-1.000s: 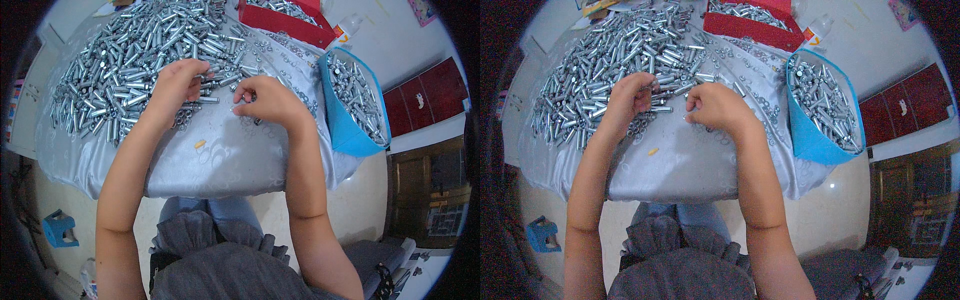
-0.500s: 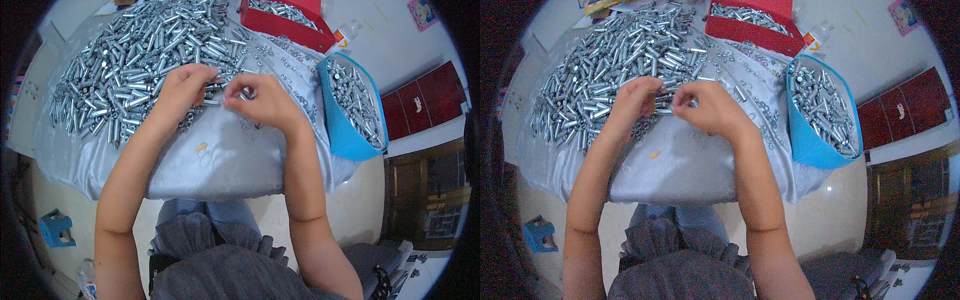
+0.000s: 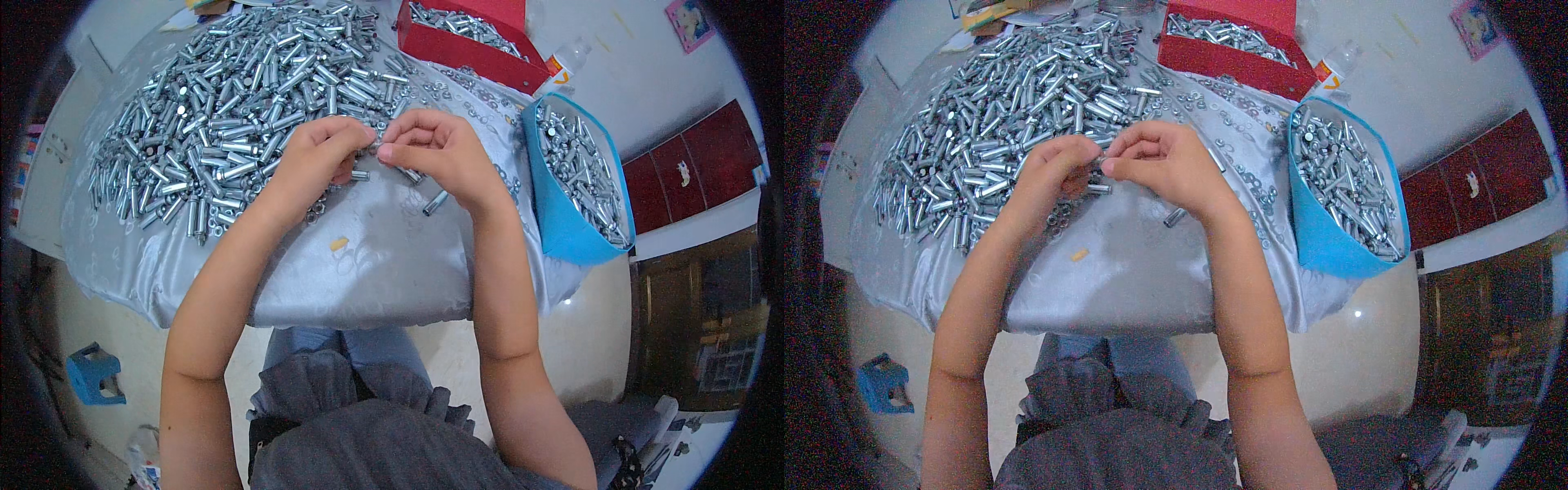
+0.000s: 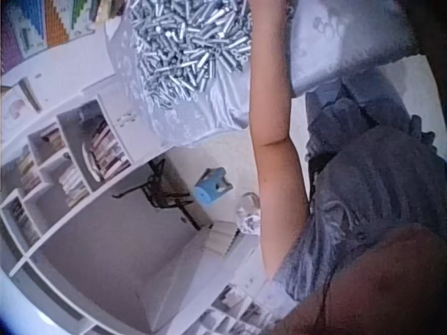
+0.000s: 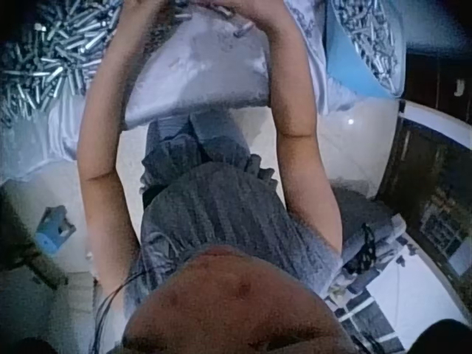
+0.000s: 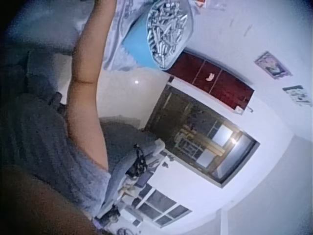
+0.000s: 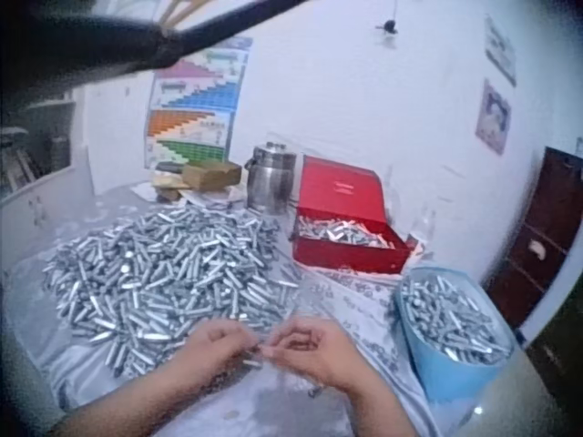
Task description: The person sits at a table covered with a large pile of metal bolts and washers. They repeatedly pick up a bolt and a washer, thread the washer onto the bolt, and place the assembled unit into a blue container. The person continues this repetitive assembly process throughout the video.
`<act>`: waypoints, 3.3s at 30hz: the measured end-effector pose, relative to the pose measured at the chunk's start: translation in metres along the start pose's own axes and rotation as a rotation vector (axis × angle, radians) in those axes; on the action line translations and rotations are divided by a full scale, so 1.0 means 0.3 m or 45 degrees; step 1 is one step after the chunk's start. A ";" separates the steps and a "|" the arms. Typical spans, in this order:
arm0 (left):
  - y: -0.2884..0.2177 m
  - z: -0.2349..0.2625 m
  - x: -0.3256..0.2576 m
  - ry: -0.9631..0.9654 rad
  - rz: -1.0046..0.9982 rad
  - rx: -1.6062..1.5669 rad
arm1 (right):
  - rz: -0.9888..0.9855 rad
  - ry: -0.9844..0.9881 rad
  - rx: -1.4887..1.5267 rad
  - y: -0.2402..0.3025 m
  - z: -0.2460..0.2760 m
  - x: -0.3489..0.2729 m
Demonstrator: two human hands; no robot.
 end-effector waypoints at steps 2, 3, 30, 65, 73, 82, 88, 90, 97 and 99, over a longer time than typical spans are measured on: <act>-0.002 0.005 0.004 0.007 -0.018 0.024 | -0.044 -0.017 -0.005 0.005 -0.009 -0.001; -0.002 0.008 0.003 0.009 -0.023 0.036 | 0.012 -0.029 0.043 0.000 -0.014 -0.001; -0.026 0.014 0.000 0.015 0.017 0.182 | 0.709 -0.227 -0.557 -0.020 -0.047 0.012; 0.006 0.011 0.035 -0.050 0.130 -0.028 | 0.074 -0.391 -1.251 -0.112 0.014 0.080; 0.013 -0.019 0.034 -0.019 0.121 0.045 | 0.159 -0.439 -1.290 -0.094 -0.012 0.065; 0.003 -0.016 0.033 -0.047 0.174 -0.062 | 0.009 -0.241 -1.031 -0.134 0.053 0.098; 0.012 -0.014 0.032 -0.012 0.146 -0.079 | 0.040 -0.317 -1.058 -0.132 0.045 0.101; 0.011 -0.014 0.032 -0.013 0.156 -0.079 | 0.027 -0.302 -1.061 -0.126 0.042 0.104; 0.007 -0.017 0.035 -0.044 0.176 -0.086 | 0.193 -0.405 -1.020 -0.141 0.023 0.097; 0.002 -0.011 0.032 -0.071 0.183 -0.094 | 0.174 -0.466 -0.831 -0.118 0.030 0.092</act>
Point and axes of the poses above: each hand's wrist, its own x-axis towards the middle knuckle, its own z-axis out of the back of the hand, y = z × x, the point moved 1 cm from there along x, towards the middle knuckle, and after that the axes turned 9 degrees about x, right-handed, at the moved point
